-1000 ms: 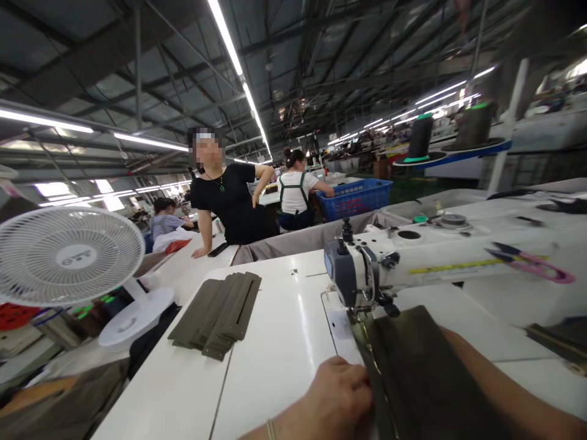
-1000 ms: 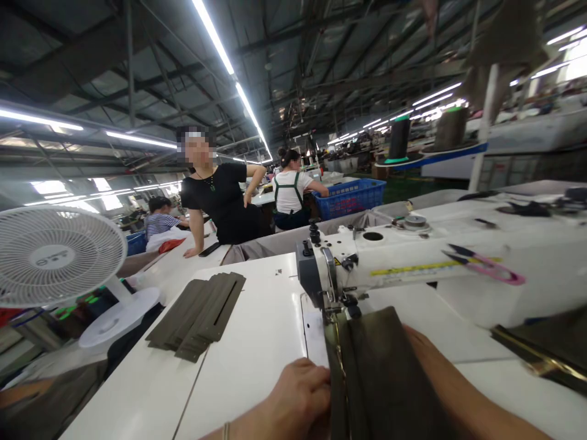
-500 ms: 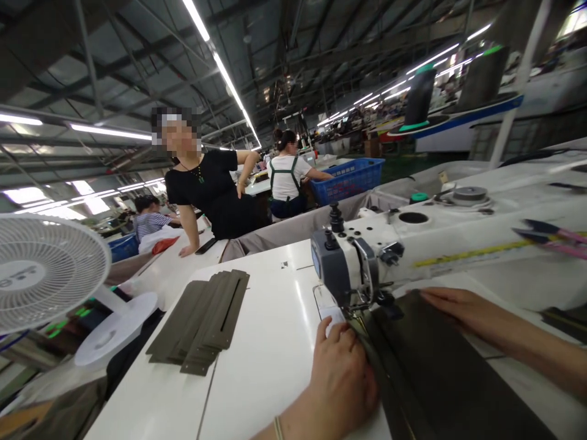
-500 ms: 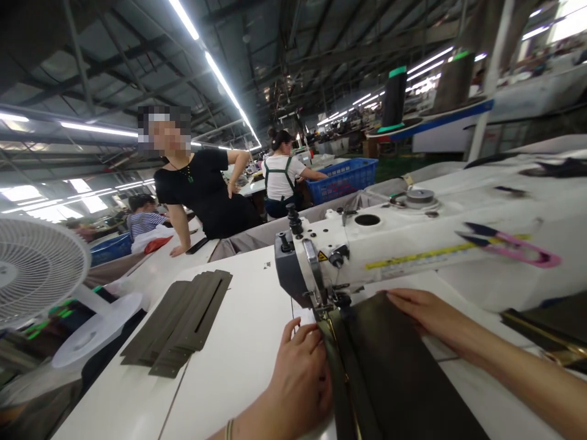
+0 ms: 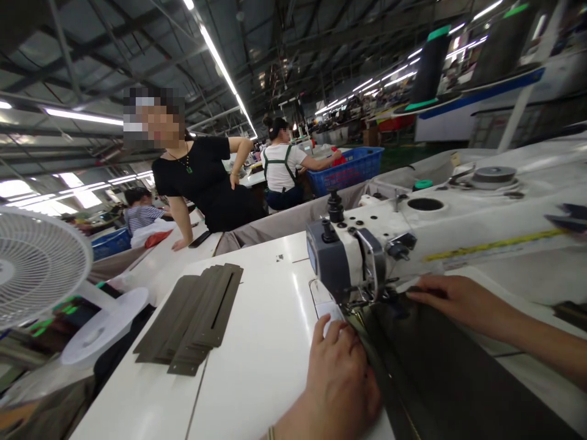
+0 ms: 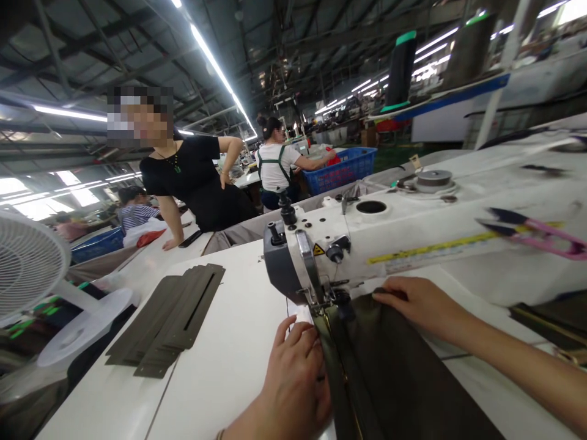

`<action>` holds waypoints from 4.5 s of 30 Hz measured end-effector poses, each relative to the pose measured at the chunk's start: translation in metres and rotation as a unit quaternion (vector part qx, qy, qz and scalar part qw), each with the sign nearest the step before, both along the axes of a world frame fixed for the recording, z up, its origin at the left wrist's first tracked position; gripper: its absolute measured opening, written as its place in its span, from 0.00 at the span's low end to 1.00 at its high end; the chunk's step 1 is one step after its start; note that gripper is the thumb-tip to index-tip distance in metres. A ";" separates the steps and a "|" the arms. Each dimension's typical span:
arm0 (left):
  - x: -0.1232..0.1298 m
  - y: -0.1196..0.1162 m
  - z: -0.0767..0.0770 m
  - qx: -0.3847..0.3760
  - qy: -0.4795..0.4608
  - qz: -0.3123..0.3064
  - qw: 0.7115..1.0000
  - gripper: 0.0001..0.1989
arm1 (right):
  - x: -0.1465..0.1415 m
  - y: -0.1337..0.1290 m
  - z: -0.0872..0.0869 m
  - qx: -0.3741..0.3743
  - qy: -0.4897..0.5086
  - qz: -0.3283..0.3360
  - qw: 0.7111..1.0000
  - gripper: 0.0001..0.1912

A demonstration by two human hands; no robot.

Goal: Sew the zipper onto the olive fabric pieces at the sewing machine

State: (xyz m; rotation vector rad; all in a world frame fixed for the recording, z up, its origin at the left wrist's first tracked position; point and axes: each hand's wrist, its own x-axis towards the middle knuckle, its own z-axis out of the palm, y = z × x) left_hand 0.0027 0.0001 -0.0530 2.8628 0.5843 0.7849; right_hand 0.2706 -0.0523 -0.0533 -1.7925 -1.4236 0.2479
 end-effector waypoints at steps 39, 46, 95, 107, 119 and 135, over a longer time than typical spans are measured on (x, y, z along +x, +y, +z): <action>-0.002 0.005 -0.001 0.017 0.032 -0.047 0.998 0.20 | -0.106 -0.025 -0.020 0.148 -0.414 0.105 0.892 0.22; -0.001 0.006 0.002 0.020 0.038 -0.078 0.996 0.19 | -0.108 -0.025 -0.024 0.150 -0.399 0.104 0.899 0.22; 0.000 0.012 0.012 0.111 0.045 0.009 0.993 0.05 | -0.098 -0.009 -0.006 0.156 -0.348 0.132 0.915 0.25; 0.003 0.013 0.007 0.083 0.051 0.066 0.993 0.08 | -0.093 -0.002 -0.018 0.204 -0.328 0.140 0.912 0.22; -0.004 0.016 0.004 0.094 0.020 -0.062 0.993 0.07 | -0.087 -0.006 -0.028 0.217 -0.416 0.134 0.873 0.20; 0.000 0.021 0.013 0.081 0.127 -0.049 0.987 0.07 | -0.081 -0.001 -0.013 0.208 -0.352 0.166 0.897 0.17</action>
